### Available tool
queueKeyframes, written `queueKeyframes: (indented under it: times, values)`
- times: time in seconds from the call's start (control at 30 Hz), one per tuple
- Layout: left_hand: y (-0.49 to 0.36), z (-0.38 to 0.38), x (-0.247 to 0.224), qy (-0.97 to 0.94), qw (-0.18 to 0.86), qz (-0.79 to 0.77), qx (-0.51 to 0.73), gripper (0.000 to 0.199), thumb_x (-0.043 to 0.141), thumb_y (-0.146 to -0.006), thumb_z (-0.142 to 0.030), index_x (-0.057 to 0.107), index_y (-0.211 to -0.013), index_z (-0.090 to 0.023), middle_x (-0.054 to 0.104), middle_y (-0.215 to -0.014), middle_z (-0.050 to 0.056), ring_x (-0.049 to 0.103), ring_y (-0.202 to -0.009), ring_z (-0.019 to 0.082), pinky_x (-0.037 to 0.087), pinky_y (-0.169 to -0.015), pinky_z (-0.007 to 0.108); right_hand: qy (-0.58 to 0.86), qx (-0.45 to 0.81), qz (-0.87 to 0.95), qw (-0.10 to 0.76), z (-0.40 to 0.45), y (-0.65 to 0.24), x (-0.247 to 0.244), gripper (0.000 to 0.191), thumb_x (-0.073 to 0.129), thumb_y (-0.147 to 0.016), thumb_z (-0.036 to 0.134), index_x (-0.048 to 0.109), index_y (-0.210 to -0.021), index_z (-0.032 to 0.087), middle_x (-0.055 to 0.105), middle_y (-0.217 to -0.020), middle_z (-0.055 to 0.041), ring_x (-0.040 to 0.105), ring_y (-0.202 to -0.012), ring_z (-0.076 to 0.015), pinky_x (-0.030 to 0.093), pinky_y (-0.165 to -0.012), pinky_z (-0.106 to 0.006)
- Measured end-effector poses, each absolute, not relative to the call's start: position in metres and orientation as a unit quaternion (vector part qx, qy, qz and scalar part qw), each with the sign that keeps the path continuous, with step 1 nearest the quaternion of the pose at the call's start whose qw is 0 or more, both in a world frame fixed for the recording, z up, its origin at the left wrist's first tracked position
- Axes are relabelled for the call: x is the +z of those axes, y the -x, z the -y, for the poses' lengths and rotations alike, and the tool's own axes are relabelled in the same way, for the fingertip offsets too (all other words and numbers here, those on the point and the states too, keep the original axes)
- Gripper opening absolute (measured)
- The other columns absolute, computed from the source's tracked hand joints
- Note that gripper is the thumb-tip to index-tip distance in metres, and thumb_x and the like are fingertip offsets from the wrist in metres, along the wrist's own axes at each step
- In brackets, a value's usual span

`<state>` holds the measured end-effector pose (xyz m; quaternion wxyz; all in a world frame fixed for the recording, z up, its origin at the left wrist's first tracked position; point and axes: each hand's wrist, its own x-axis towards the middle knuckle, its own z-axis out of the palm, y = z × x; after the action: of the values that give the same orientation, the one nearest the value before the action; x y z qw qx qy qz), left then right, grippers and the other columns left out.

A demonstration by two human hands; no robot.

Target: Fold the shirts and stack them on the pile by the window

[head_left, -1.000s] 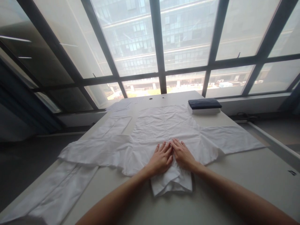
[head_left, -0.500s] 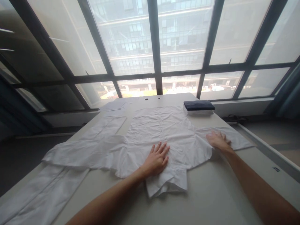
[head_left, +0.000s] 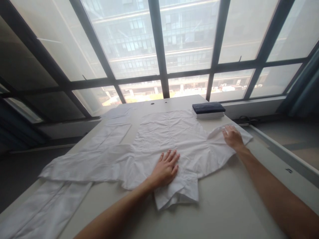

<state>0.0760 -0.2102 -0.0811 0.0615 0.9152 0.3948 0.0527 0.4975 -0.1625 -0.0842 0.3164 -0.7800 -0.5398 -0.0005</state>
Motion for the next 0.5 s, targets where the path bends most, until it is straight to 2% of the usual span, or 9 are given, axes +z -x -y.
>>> queueKeyframes:
  times: [0.03,0.07,0.13,0.17,0.23,0.3,0.4,0.5]
  values:
    - [-0.076,0.21,-0.081,-0.916,0.061,-0.393,0.057,0.055,0.038,-0.104,-0.038,0.035,-0.158,-0.026,0.024,-0.167,0.005,0.013,-0.155,0.029,0.017,-0.123,0.056,0.771,-0.003,0.539,0.339,0.163,-0.477,-0.077,0.055,0.031,-0.099,0.033,0.053,-0.141,0.005,0.046,-0.152,-0.0245,0.035,-0.146,-0.0307,0.025,-0.119,-0.053]
    - [-0.076,0.21,-0.082,-0.916,0.059,-0.391,0.061,0.055,0.038,-0.104,-0.038,0.034,-0.158,-0.027,0.024,-0.167,0.005,0.014,-0.155,0.029,0.017,-0.123,0.056,0.729,0.029,0.525,0.438,0.165,-0.452,-0.069,0.053,0.034,-0.098,0.034,0.056,-0.138,0.006,0.051,-0.147,-0.0237,0.041,-0.142,-0.0296,0.029,-0.118,-0.05]
    - [-0.076,0.21,-0.082,-0.918,0.056,-0.386,0.065,0.054,0.038,-0.105,-0.041,0.034,-0.158,-0.03,0.024,-0.167,0.005,0.014,-0.155,0.031,0.017,-0.122,0.058,0.602,0.198,0.514,0.578,0.174,-0.389,-0.059,0.05,0.04,-0.097,0.042,0.062,-0.131,0.013,0.063,-0.136,-0.0189,0.055,-0.13,-0.0298,0.04,-0.111,-0.05]
    - [-0.076,0.21,-0.083,-0.919,0.055,-0.385,0.066,0.054,0.039,-0.105,-0.042,0.035,-0.157,-0.032,0.024,-0.167,0.004,0.013,-0.155,0.032,0.017,-0.122,0.059,0.525,0.312,0.504,0.611,0.181,-0.357,-0.057,0.049,0.04,-0.098,0.046,0.063,-0.13,0.017,0.065,-0.135,-0.0157,0.058,-0.127,-0.0293,0.044,-0.108,-0.051]
    - [-0.077,0.209,-0.083,-0.919,0.057,-0.386,0.063,0.052,0.04,-0.104,-0.045,0.039,-0.155,-0.035,0.025,-0.167,0.004,0.011,-0.155,0.034,0.016,-0.121,0.061,0.38,0.526,0.486,0.585,0.196,-0.299,-0.058,0.053,0.031,-0.101,0.053,0.063,-0.129,0.022,0.065,-0.136,-0.0124,0.06,-0.126,-0.0281,0.048,-0.105,-0.052]
    - [-0.077,0.209,-0.083,-0.917,0.06,-0.391,0.06,0.049,0.04,-0.104,-0.047,0.045,-0.152,-0.034,0.027,-0.166,0.005,0.011,-0.155,0.035,0.015,-0.121,0.062,0.311,0.636,0.455,0.54,0.208,-0.261,-0.064,0.057,0.024,-0.103,0.054,0.064,-0.125,0.021,0.064,-0.137,-0.0135,0.06,-0.127,-0.0267,0.047,-0.106,-0.052]
    - [-0.078,0.209,-0.082,-0.914,0.065,-0.396,0.059,0.048,0.041,-0.104,-0.048,0.047,-0.15,-0.035,0.027,-0.166,0.004,0.011,-0.154,0.035,0.015,-0.122,0.061,0.321,0.664,0.435,0.516,0.21,-0.253,-0.08,0.064,0.012,-0.103,0.054,0.06,-0.126,0.018,0.063,-0.137,-0.0165,0.058,-0.13,-0.0248,0.046,-0.107,-0.053]
    - [-0.077,0.209,-0.082,-0.915,0.065,-0.395,0.053,0.053,0.045,-0.103,-0.048,0.038,-0.155,-0.04,0.023,-0.168,0.001,0.008,-0.155,0.037,0.016,-0.121,0.062,0.373,0.615,0.439,0.538,0.194,-0.285,-0.093,0.068,0.002,-0.102,0.051,0.057,-0.128,0.019,0.063,-0.135,-0.0183,0.059,-0.129,-0.0252,0.047,-0.104,-0.058]
